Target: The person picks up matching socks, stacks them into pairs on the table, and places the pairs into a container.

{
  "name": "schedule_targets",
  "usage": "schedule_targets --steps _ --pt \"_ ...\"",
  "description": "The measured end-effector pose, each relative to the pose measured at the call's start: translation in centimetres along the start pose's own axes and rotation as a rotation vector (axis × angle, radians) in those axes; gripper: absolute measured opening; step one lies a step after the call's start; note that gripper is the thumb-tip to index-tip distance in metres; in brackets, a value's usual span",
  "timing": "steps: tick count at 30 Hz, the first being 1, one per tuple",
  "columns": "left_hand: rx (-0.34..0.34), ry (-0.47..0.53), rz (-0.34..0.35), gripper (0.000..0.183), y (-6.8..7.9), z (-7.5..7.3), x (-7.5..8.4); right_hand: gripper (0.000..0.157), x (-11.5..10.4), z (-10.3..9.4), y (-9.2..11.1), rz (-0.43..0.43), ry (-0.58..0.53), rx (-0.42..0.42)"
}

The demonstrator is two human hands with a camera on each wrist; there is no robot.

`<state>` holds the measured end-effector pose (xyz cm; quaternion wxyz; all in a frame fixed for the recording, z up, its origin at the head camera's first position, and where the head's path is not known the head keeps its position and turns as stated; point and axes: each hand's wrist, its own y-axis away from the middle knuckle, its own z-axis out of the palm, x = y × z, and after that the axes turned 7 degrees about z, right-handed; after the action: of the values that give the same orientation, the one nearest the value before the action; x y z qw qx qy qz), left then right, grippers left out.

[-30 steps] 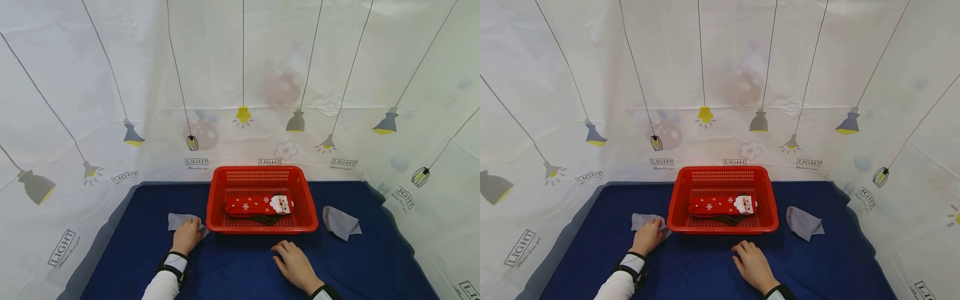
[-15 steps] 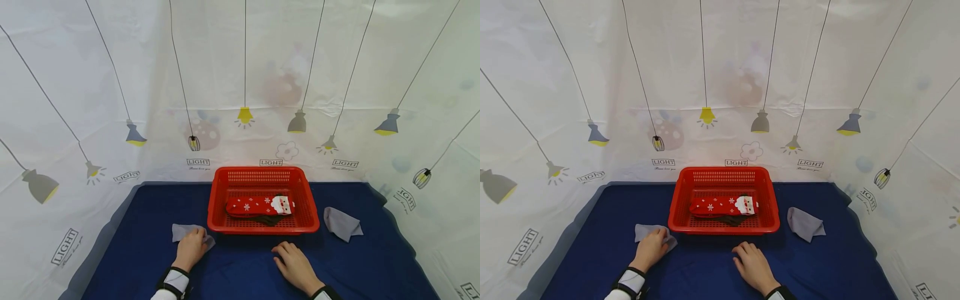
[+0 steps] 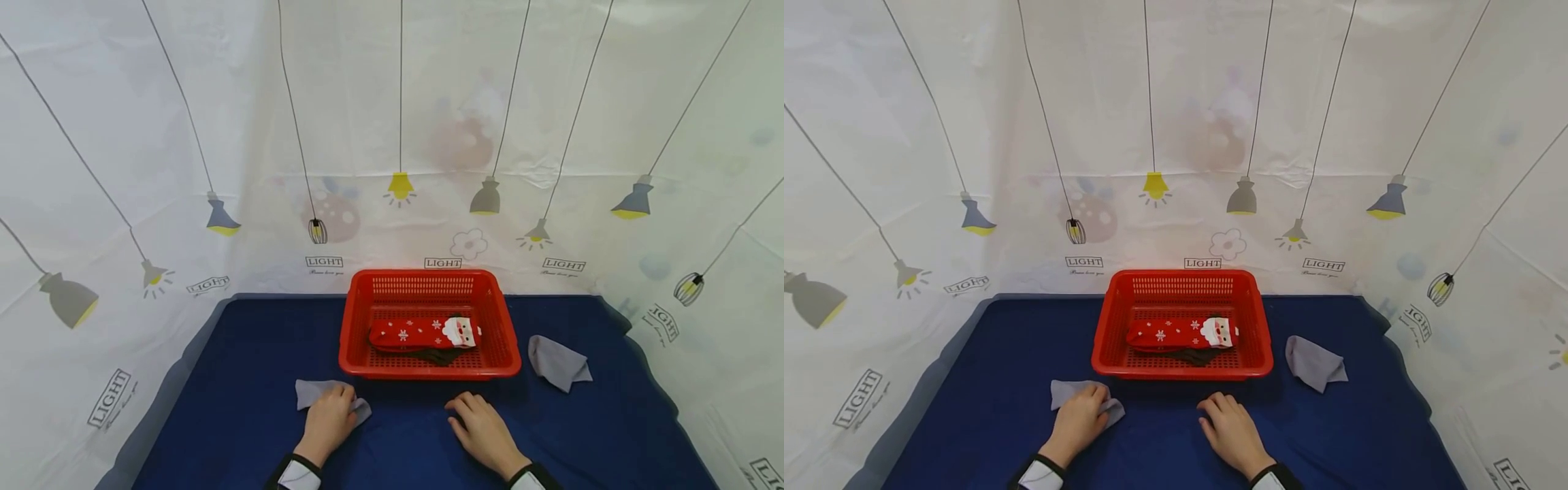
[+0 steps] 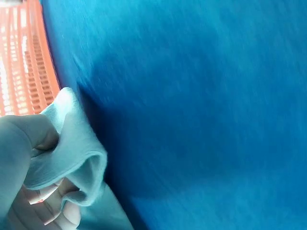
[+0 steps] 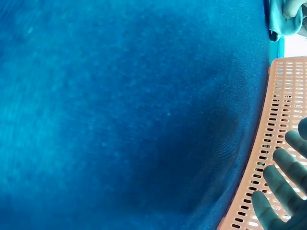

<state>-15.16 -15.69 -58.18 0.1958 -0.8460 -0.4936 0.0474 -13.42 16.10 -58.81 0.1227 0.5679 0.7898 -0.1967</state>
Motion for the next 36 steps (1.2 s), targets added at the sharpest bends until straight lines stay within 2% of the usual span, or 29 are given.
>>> schedule_targets --steps 4,10,20,30,36 --pt "-0.015 0.006 0.023 0.035 -0.2 0.0 1.1 0.016 0.0 -0.1 0.0 0.001 0.001 -0.004" --pt "0.008 0.032 0.059 0.033 -0.8 0.0 2.7 0.016 -0.2 -0.2 0.1 -0.005 -0.004 0.005" --pt "0.029 0.031 0.103 0.032 -2.2 1.3 5.0 0.017 0.3 0.0 0.2 -0.021 0.025 0.032" --pt "0.003 0.048 0.111 0.03 -4.0 2.8 8.2 0.016 0.7 0.0 0.5 0.006 0.044 -0.003" --pt "-0.026 0.039 0.107 0.029 -5.1 3.1 10.2 0.017 0.9 0.0 0.6 -0.008 0.033 0.009"
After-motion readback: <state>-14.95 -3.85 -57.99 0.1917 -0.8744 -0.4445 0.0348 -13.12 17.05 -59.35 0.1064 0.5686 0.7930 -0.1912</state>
